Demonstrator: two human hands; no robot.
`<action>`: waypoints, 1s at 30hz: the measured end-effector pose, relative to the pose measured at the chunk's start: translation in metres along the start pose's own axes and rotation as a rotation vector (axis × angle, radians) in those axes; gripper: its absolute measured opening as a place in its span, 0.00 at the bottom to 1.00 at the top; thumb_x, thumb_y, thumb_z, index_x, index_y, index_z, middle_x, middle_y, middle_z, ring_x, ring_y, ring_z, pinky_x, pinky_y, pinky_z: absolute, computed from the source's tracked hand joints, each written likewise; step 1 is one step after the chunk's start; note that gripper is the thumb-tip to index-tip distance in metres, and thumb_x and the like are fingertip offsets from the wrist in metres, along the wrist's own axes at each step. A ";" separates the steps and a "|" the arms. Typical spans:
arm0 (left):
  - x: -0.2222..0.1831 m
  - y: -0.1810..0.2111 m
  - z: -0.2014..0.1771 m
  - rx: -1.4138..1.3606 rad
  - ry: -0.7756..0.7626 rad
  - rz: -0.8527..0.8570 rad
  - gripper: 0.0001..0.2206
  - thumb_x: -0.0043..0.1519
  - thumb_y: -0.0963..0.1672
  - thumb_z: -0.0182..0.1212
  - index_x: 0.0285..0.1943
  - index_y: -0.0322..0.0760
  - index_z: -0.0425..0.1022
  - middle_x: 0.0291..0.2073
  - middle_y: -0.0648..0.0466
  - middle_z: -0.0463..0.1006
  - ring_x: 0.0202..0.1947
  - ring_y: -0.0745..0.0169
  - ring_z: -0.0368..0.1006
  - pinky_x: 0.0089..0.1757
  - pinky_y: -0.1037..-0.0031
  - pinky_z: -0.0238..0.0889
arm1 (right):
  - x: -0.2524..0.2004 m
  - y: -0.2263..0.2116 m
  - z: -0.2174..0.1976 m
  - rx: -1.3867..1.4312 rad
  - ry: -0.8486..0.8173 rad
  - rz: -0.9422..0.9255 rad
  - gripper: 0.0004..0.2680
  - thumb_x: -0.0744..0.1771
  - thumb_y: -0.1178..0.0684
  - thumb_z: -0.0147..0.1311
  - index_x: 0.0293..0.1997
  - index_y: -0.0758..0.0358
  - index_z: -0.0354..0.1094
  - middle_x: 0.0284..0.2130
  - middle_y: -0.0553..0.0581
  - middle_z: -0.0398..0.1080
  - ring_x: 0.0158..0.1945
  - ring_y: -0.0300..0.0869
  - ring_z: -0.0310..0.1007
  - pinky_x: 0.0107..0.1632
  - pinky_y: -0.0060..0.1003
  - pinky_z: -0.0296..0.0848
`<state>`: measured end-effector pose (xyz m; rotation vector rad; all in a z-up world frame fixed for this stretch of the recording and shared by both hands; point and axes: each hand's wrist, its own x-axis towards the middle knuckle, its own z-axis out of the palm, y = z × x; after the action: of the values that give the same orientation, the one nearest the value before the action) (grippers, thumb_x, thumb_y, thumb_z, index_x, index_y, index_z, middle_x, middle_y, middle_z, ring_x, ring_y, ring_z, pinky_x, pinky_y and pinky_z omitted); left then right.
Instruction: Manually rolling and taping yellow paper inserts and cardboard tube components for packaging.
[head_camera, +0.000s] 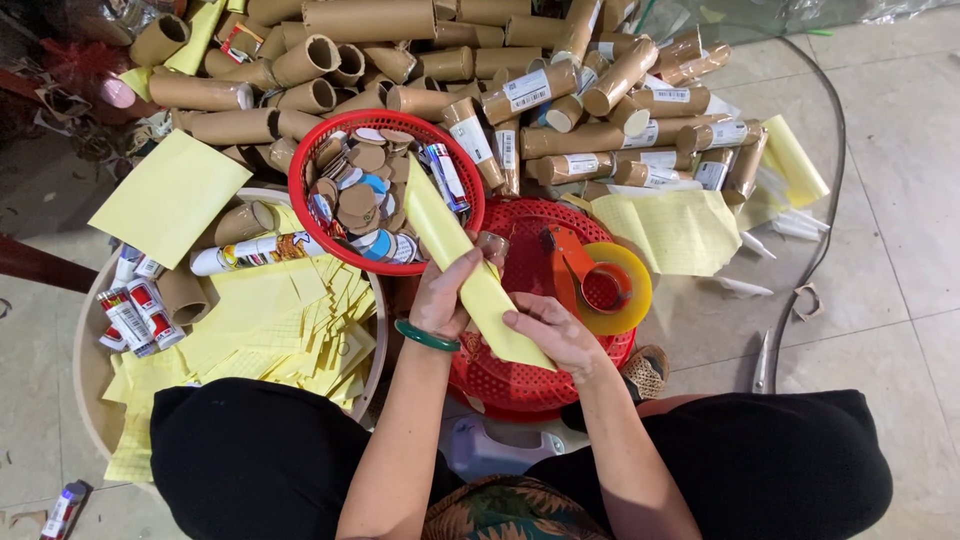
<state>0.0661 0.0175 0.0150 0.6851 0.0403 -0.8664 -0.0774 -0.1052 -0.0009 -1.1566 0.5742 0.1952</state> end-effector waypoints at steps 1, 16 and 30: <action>0.000 -0.001 0.000 -0.001 -0.001 -0.001 0.12 0.63 0.37 0.58 0.55 0.33 0.69 0.43 0.47 0.79 0.40 0.59 0.78 0.43 0.70 0.74 | 0.000 0.004 -0.003 -0.001 0.001 0.000 0.16 0.67 0.50 0.56 0.59 0.68 0.66 0.43 0.60 0.77 0.42 0.41 0.78 0.46 0.35 0.77; 0.014 -0.021 -0.027 -0.403 0.320 -0.055 0.16 0.66 0.51 0.60 0.34 0.36 0.71 0.24 0.53 0.73 0.28 0.59 0.72 0.48 0.63 0.74 | 0.008 0.014 -0.006 0.494 -0.213 -0.360 0.19 0.64 0.65 0.58 0.63 0.73 0.67 0.54 0.61 0.74 0.54 0.44 0.75 0.57 0.40 0.73; -0.001 -0.026 0.006 -0.211 0.475 0.177 0.11 0.64 0.45 0.65 0.43 0.33 0.69 0.33 0.53 0.72 0.33 0.61 0.73 0.44 0.61 0.78 | 0.010 0.014 0.021 0.093 0.281 -0.516 0.03 0.68 0.63 0.55 0.43 0.71 0.69 0.35 0.57 0.77 0.35 0.38 0.78 0.40 0.33 0.80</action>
<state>0.0457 0.0033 0.0058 0.6715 0.4838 -0.5062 -0.0686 -0.0820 -0.0120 -1.2113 0.5050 -0.4381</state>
